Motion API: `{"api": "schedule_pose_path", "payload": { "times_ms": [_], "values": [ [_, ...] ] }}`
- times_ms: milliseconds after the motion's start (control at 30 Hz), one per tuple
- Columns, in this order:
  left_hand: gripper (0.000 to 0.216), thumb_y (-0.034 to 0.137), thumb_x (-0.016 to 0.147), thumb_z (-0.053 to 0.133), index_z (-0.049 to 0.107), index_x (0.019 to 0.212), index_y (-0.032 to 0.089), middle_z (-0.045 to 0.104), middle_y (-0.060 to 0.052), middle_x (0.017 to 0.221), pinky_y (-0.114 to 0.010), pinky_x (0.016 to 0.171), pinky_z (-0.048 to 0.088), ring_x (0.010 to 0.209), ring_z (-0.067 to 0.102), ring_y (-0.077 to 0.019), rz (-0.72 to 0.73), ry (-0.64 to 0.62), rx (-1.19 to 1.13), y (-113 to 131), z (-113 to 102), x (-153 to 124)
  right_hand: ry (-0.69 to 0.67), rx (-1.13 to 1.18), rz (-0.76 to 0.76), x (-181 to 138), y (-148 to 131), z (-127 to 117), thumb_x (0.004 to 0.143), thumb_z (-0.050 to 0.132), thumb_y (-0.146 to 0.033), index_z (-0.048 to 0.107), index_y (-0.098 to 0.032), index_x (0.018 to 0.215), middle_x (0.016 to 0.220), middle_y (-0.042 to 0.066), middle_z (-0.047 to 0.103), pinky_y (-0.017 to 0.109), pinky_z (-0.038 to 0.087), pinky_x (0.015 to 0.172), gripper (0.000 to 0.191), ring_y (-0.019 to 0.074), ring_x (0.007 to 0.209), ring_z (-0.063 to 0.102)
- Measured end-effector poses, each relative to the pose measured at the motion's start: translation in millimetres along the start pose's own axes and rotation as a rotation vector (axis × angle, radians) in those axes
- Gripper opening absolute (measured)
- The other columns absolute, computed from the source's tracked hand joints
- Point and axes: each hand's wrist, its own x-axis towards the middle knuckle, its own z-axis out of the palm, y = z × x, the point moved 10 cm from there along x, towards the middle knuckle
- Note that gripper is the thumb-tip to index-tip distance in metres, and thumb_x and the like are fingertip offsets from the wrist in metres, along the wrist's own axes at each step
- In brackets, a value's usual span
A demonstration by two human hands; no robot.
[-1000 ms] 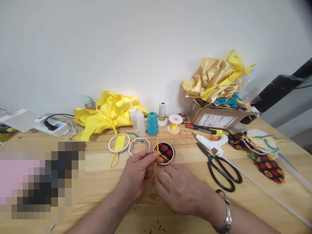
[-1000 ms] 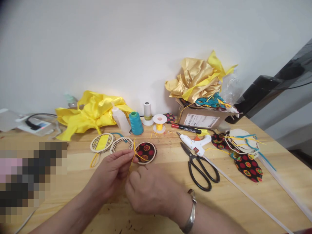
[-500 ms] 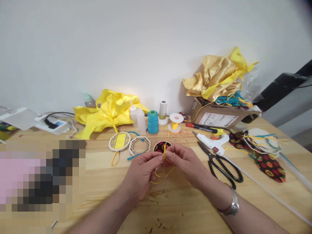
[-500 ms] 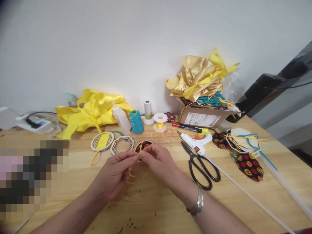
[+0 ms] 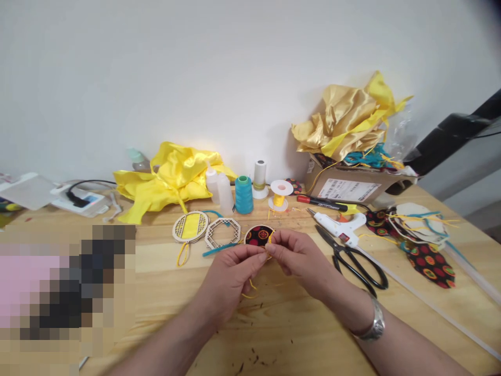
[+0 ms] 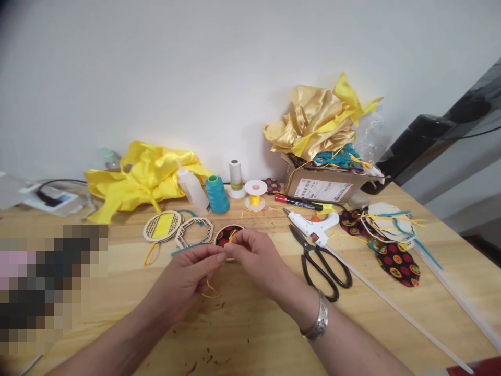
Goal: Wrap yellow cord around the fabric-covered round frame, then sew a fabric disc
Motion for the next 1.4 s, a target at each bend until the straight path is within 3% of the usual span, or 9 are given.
{"api": "schedule_pose_path", "payload": {
  "times_ms": [233,367,667,1133,1233,1400],
  "values": [
    [0.016,0.033,0.071,0.066,0.07,0.074,0.017,0.06,0.001,0.064,-0.017,0.048,0.03,0.055,0.043,-0.0072,0.019,-0.024,0.116,7.4,3.8,-2.8,0.019,-0.019,0.013,-0.4,-0.7,-3.4,0.075,0.057,-0.029,0.048,-0.018,0.062,0.047,-0.008,0.037,0.02,0.023,0.04,0.019,0.0055,0.04,0.03],
    [0.017,0.033,0.072,0.064,0.069,0.07,0.016,0.057,0.002,0.059,-0.017,0.046,0.028,0.051,0.038,-0.0062,0.044,0.005,0.232,14.5,2.0,-5.1,0.008,-0.024,0.01,-0.4,-1.3,-2.7,0.075,0.057,-0.029,0.049,-0.018,0.063,0.046,-0.008,0.037,0.02,0.024,0.041,0.019,0.0055,0.041,0.029],
    [0.018,0.033,0.073,0.062,0.066,0.067,0.016,0.041,0.007,0.048,-0.017,0.04,0.019,0.044,0.027,-0.0045,0.052,0.055,0.212,13.1,-3.7,-3.3,-0.045,-0.036,0.034,-0.9,-4.6,1.2,0.071,0.059,-0.026,0.056,-0.016,0.069,0.057,-0.004,0.049,0.02,0.027,0.043,0.011,0.0056,0.045,0.036],
    [0.02,0.036,0.073,0.061,0.068,0.071,0.016,0.043,0.007,0.047,-0.019,0.041,0.021,0.042,0.03,-0.0056,0.049,0.024,0.242,16.6,1.4,-5.9,-0.057,-0.268,-0.094,-1.3,-15.7,0.3,0.076,0.051,-0.018,0.049,-0.018,0.063,0.05,-0.006,0.043,0.021,0.03,0.049,0.014,0.008,0.048,0.038],
    [0.019,0.035,0.073,0.062,0.069,0.072,0.018,0.056,0.004,0.055,-0.02,0.046,0.03,0.047,0.041,-0.0081,0.077,0.057,0.279,22.4,-0.8,-5.9,-0.024,-0.333,-0.126,-0.2,-16.7,-3.5,0.079,0.05,-0.019,0.05,-0.018,0.065,0.052,-0.005,0.044,0.022,0.031,0.051,0.014,0.0091,0.05,0.039],
    [0.016,0.031,0.074,0.06,0.07,0.075,0.019,0.067,-0.002,0.081,-0.026,0.07,0.041,0.079,0.057,-0.0176,0.203,0.107,0.423,37.4,-5.2,-4.8,0.07,-0.463,-0.174,0.9,-20.2,-13.4,0.08,0.049,-0.02,0.049,-0.018,0.065,0.06,-0.002,0.05,0.024,0.032,0.056,0.015,0.0117,0.059,0.043]
  ]
}}
